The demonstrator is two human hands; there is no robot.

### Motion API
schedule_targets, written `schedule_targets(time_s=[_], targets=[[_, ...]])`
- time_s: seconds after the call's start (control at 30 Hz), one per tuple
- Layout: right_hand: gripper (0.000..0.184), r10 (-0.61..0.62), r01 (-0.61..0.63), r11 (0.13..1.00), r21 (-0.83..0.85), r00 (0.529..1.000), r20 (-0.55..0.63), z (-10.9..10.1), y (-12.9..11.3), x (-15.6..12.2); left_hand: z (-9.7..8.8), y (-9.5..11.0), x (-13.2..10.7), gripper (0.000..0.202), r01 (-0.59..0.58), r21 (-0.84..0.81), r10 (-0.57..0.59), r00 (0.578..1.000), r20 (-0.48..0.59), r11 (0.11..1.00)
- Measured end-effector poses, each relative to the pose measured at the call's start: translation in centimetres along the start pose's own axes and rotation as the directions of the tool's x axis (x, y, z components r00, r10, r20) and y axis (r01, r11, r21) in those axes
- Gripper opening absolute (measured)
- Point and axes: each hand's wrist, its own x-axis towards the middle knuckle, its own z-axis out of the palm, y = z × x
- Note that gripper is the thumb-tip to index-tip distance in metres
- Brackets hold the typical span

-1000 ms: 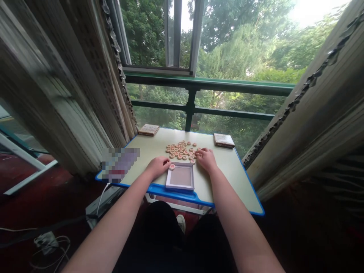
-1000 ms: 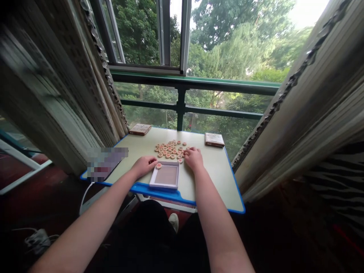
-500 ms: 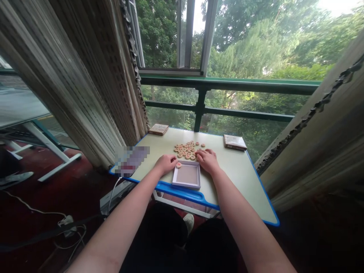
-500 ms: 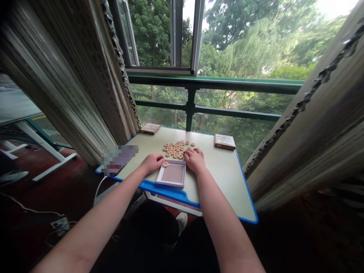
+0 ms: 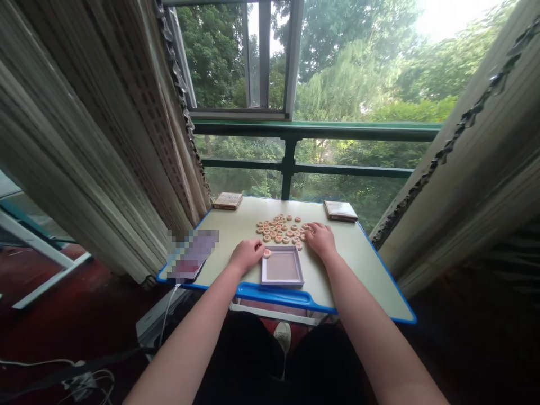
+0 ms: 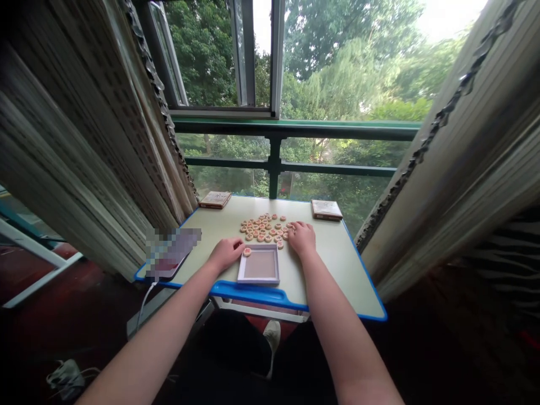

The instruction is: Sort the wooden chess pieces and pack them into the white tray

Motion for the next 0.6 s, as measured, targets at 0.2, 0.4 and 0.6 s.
schedule_targets(time_s=[0.2, 0.4, 0.6], targets=[[0.036, 0.058, -0.058, 0.998, -0.011, 0.998, -0.015, 0.1, 1.3, 0.6, 0.3, -0.3, 0.3, 0.025, 0.006, -0.016, -0.006, 1.0, 0.014, 1.0], [0.036, 0.067, -0.066, 0.998, -0.019, 0.997, 0.043, 0.3, 1.7, 0.9, 0.2, -0.3, 0.4, 0.026, 0.004, -0.017, -0.003, 1.0, 0.016, 1.0], [0.036, -0.023, 0.024, 1.0, -0.012, 0.994, 0.109, 0.2, 1.1, 0.6, 0.3, -0.4, 0.3, 0.026, -0.017, -0.019, 0.018, 1.0, 0.004, 1.0]])
